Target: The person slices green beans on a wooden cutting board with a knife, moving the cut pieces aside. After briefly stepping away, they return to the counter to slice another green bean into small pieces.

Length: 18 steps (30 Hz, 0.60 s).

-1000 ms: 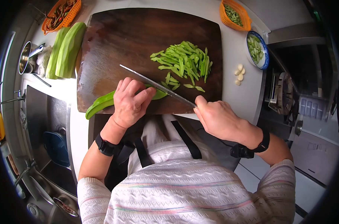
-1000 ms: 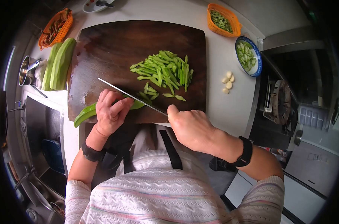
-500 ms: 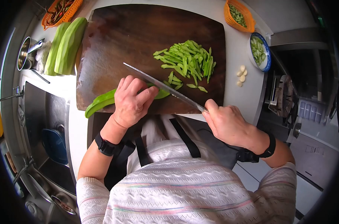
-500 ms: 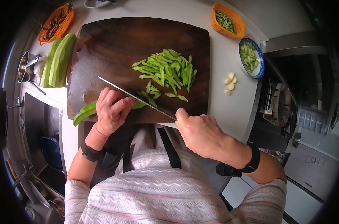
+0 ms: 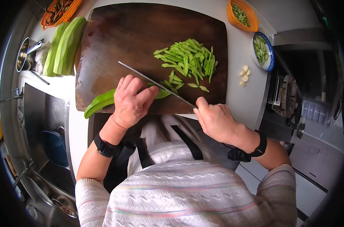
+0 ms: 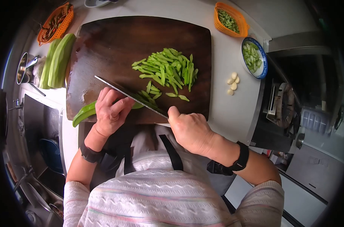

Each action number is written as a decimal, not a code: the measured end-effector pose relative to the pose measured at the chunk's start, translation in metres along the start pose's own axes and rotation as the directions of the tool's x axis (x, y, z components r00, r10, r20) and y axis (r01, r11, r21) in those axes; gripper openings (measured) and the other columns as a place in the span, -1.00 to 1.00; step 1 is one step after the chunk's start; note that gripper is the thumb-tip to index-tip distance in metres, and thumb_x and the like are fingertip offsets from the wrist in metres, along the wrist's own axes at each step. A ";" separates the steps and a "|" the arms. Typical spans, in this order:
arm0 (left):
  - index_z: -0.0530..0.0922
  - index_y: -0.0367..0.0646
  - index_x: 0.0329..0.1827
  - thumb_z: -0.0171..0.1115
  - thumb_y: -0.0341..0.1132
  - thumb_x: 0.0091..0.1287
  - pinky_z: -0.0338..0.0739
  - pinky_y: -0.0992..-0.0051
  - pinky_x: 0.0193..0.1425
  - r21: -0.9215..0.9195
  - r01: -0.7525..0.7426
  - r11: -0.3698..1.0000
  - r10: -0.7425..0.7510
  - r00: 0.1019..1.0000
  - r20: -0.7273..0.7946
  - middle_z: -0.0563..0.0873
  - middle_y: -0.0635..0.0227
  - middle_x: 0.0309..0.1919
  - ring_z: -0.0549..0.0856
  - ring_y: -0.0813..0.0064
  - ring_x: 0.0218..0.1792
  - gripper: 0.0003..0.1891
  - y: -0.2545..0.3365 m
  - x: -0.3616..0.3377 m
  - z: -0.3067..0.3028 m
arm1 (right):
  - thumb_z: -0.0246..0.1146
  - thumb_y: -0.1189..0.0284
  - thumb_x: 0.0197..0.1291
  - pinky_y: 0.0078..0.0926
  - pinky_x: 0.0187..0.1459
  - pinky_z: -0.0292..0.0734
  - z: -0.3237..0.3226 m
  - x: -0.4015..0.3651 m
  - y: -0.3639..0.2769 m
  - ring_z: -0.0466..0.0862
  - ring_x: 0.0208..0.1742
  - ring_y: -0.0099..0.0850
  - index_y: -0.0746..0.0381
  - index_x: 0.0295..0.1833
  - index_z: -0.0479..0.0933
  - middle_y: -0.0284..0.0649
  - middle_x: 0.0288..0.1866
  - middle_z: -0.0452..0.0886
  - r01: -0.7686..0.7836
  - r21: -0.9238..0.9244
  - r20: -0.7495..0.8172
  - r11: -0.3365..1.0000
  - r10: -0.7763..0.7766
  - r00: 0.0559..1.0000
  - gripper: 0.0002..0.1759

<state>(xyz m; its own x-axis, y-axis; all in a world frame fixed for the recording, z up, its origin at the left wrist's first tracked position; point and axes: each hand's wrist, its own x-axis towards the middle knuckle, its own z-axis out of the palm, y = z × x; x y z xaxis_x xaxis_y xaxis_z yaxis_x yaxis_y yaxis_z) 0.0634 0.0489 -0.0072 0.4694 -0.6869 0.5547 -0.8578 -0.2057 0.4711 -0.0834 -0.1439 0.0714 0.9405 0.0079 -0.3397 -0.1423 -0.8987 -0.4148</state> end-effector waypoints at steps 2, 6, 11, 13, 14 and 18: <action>0.68 -0.06 -0.34 0.43 -0.51 -0.09 0.41 0.38 -0.32 0.001 0.025 1.000 -0.025 0.999 0.026 0.56 0.38 -0.45 0.53 0.31 -0.40 -0.77 0.000 0.000 -0.001 | 0.06 0.46 0.29 -0.04 -0.46 0.52 -0.007 0.002 0.001 0.62 -0.53 0.02 0.31 -0.27 0.25 0.01 -0.65 0.54 -0.025 0.024 0.006 0.999 0.025 1.000 -0.84; 0.69 -0.06 -0.33 0.43 -0.51 -0.09 0.41 0.40 -0.34 0.017 0.026 1.000 -0.026 0.999 0.022 0.55 0.39 -0.46 0.52 0.33 -0.40 -0.77 0.001 0.002 -0.001 | 0.07 0.44 0.32 -0.04 -0.48 0.50 -0.019 -0.003 0.001 0.61 -0.55 0.03 0.31 -0.27 0.25 -0.01 -0.66 0.53 -0.009 0.032 0.031 0.999 0.008 0.999 -0.82; 0.69 -0.06 -0.31 0.42 -0.51 -0.09 0.42 0.38 -0.32 0.011 0.030 0.999 -0.030 0.999 0.015 0.55 0.39 -0.45 0.52 0.31 -0.39 -0.76 0.001 0.001 -0.001 | 0.11 0.44 0.34 -0.09 -0.56 0.40 -0.023 -0.012 -0.001 0.54 -0.62 0.03 0.31 -0.27 0.25 -0.03 -0.71 0.44 0.045 0.058 0.003 0.997 -0.045 0.999 -0.79; 0.68 -0.03 -0.31 0.41 -0.46 -0.06 0.39 0.38 -0.31 0.012 0.026 1.000 -0.027 1.000 0.008 0.53 0.41 -0.43 0.51 0.32 -0.38 -0.78 0.000 0.001 0.000 | 0.12 0.44 0.33 -0.08 -0.56 0.41 -0.024 -0.011 -0.002 0.54 -0.62 0.03 0.30 -0.27 0.25 -0.03 -0.72 0.44 0.046 0.035 0.005 0.998 -0.046 0.999 -0.79; 0.67 -0.01 -0.31 0.40 -0.41 -0.03 0.37 0.37 -0.30 0.015 0.024 1.000 -0.024 1.000 0.004 0.51 0.42 -0.42 0.50 0.33 -0.36 -0.80 -0.001 0.000 0.001 | 0.12 0.44 0.33 -0.08 -0.55 0.42 -0.024 -0.009 -0.003 0.54 -0.62 0.03 0.30 -0.27 0.25 -0.03 -0.72 0.44 0.048 0.015 0.007 0.999 -0.048 0.999 -0.79; 0.67 -0.01 -0.31 0.40 -0.42 -0.02 0.37 0.37 -0.30 0.013 0.005 1.000 -0.004 1.000 -0.025 0.51 0.42 -0.41 0.50 0.32 -0.35 -0.81 -0.001 0.003 0.003 | 0.12 0.43 0.33 -0.07 -0.54 0.43 -0.002 0.010 -0.001 0.55 -0.61 0.03 0.30 -0.27 0.25 -0.03 -0.72 0.44 0.087 -0.039 -0.043 0.995 -0.088 0.995 -0.78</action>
<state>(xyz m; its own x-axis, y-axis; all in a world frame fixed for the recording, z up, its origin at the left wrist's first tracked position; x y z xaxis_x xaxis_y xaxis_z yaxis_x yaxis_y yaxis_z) 0.0650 0.0445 -0.0080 0.4782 -0.6684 0.5696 -0.8583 -0.2181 0.4646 -0.0732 -0.1443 0.0702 0.9617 0.0684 -0.2654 -0.0483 -0.9110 -0.4096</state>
